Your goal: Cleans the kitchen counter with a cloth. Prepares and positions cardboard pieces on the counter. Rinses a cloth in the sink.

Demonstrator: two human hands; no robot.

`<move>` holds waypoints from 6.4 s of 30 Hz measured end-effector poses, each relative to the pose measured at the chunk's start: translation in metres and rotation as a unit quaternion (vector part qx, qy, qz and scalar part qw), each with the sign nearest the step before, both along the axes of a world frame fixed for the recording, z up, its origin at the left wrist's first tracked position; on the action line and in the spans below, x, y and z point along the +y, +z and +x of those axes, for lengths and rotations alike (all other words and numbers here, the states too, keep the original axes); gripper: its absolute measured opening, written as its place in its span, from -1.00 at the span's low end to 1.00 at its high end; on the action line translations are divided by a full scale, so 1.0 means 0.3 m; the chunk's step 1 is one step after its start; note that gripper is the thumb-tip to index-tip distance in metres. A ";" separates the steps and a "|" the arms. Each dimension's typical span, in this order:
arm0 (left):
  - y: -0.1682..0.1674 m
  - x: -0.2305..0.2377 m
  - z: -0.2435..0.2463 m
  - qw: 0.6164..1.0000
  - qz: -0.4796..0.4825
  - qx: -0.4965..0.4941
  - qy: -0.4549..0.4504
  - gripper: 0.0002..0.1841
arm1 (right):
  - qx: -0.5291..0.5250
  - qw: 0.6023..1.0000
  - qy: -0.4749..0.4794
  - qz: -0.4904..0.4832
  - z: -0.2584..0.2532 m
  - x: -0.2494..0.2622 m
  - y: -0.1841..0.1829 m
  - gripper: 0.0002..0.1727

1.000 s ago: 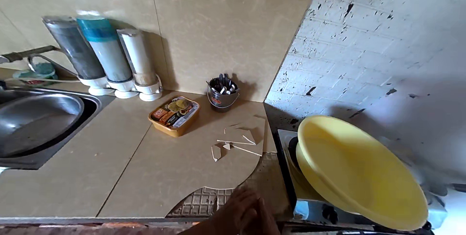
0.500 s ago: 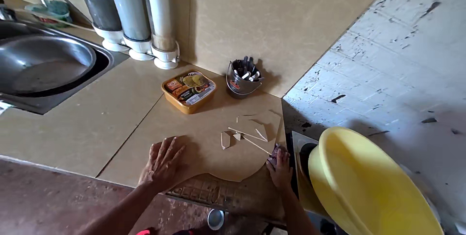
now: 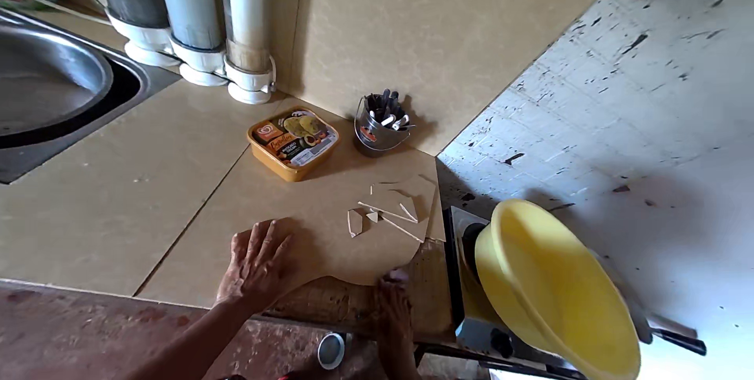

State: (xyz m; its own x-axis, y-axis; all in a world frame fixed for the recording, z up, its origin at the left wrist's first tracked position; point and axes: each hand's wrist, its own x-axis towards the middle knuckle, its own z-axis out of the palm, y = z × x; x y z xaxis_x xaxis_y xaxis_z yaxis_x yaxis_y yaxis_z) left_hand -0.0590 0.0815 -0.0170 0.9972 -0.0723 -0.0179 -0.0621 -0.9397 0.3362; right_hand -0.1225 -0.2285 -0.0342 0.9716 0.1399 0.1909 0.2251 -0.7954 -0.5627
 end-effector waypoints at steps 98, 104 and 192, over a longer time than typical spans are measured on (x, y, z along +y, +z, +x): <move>0.020 -0.217 0.229 0.998 0.046 0.023 -0.046 -0.21 | 0.145 0.950 -0.265 -0.075 0.435 -0.262 0.059 -0.18; 0.021 -0.225 0.227 0.997 0.058 0.039 -0.045 -0.21 | 0.059 0.983 -0.172 -0.038 0.329 -0.190 -0.004 -0.44; 0.018 -0.062 0.197 0.988 -0.025 0.027 -0.150 -0.35 | 0.107 0.990 0.067 -0.064 0.426 0.107 0.076 -0.39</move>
